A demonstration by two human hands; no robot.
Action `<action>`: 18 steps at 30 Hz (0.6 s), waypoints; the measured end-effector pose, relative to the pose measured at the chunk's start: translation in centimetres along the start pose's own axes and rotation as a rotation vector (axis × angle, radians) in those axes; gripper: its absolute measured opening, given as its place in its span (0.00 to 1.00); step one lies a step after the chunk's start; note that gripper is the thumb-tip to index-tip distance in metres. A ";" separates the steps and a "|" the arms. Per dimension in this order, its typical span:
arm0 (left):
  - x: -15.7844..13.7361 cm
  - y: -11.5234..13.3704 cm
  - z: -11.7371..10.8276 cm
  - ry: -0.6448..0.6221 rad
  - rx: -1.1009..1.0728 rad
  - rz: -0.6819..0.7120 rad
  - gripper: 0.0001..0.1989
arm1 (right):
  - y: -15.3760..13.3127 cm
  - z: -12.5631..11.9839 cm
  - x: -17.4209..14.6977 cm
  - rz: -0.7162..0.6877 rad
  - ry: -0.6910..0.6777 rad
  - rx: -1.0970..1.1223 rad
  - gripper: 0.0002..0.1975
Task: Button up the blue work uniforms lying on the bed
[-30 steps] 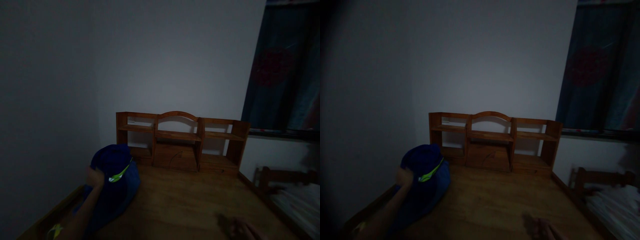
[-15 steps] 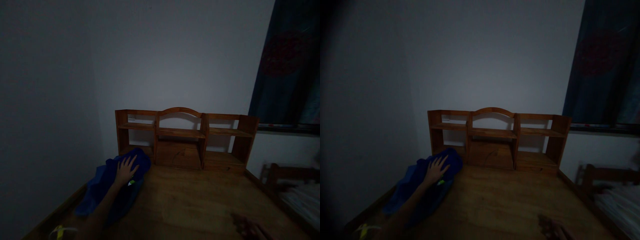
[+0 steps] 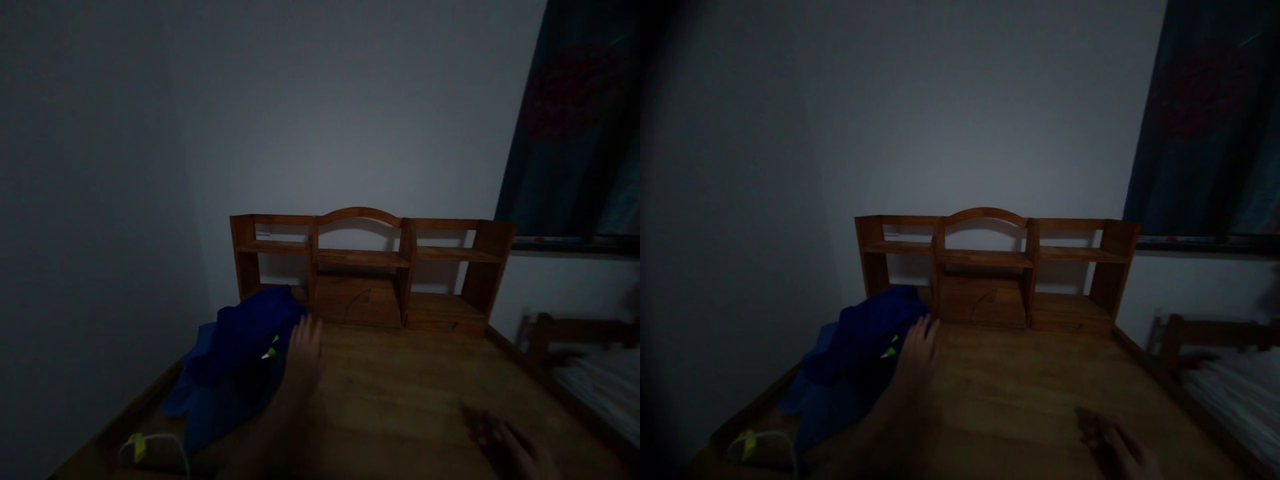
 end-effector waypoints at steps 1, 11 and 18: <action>0.7 2.6 0.1 -0.058 -0.112 0.072 0.21 | -0.4 0.1 -0.3 0.006 0.001 0.014 0.22; 2.0 7.2 10.6 -0.307 -0.336 0.041 0.16 | -1.9 1.1 -1.2 -0.069 -0.080 0.062 0.23; 1.5 5.6 12.7 -0.343 -0.562 -0.057 0.18 | -3.4 1.0 -1.6 -0.010 0.044 0.022 0.24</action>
Point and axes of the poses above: each hand's wrist, its own x-axis towards the middle knuckle, its own z-axis out of the palm, y = z × x, the point moved 5 cm from there along x, towards the middle knuckle, and after that the axes turned 3 degrees about y, right-handed, at the moved point
